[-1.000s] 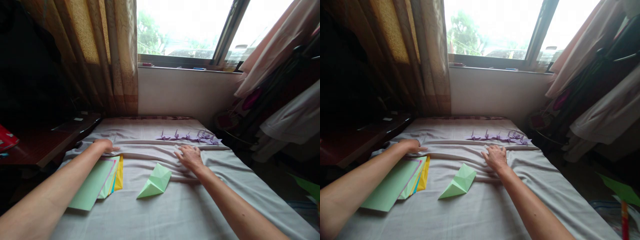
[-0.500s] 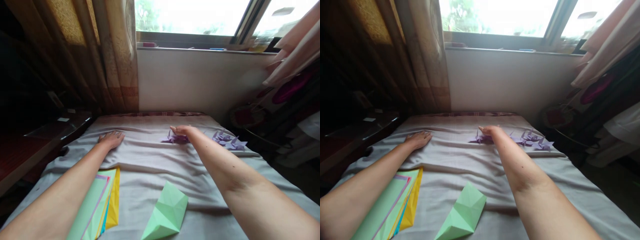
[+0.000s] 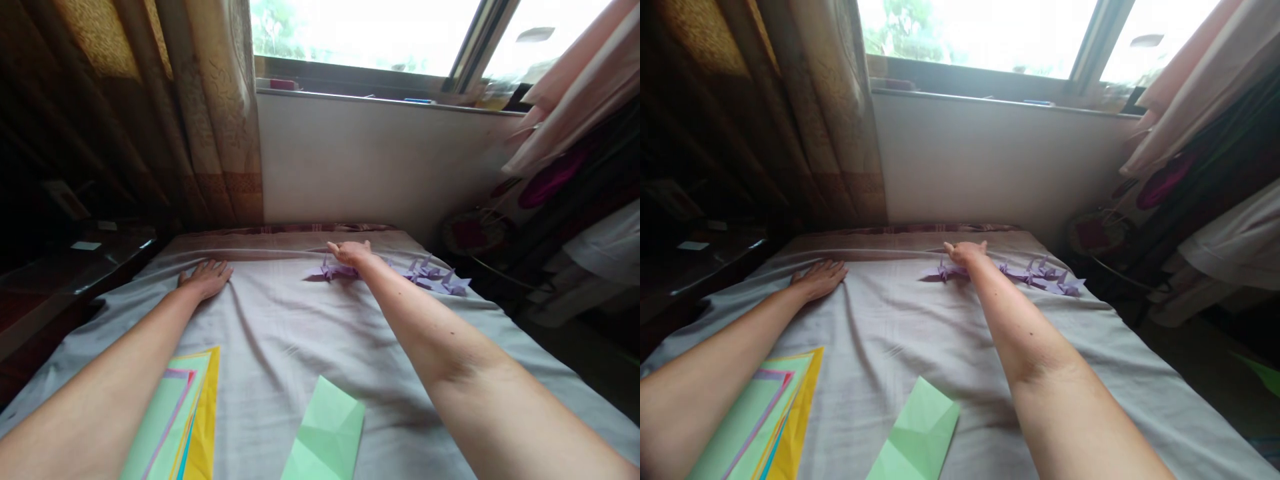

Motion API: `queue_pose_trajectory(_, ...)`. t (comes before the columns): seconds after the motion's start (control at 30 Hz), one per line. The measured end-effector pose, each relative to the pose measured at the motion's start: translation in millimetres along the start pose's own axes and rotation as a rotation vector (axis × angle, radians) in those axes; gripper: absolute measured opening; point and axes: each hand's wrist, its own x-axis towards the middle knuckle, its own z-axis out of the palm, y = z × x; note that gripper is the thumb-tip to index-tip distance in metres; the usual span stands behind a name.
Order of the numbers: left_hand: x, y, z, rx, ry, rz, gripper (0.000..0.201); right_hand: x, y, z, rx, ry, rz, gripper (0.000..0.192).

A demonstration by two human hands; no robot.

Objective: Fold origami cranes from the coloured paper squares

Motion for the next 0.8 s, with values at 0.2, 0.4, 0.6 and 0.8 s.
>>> queue_pose_trajectory(0.2, -60.8, -1.8, -5.6, 0.027, 0.03, 0.026, 0.065, -78.5, 14.9, 8.7, -0.008, 0.287, -0.131, 0.046)
queue_pose_trajectory(0.4, -174.4, 30.6, 15.8, 0.046, 0.365, 0.385, 0.058, -174.1, 59.7, 65.1, -0.064, 0.432, -0.266, 0.043)
queue_pose_trajectory(0.6, -249.3, 74.3, 49.1, -0.048, 0.511, 0.558, 0.053, -230.2, 127.5, 79.0, -0.116, 0.321, 0.064, 0.048)
queue_pose_trajectory(0.8, -279.4, 81.4, 71.8, -0.075, 0.569, 0.55, 0.056, -265.6, 162.9, 95.5, -0.086, 0.205, 0.208, 0.05)
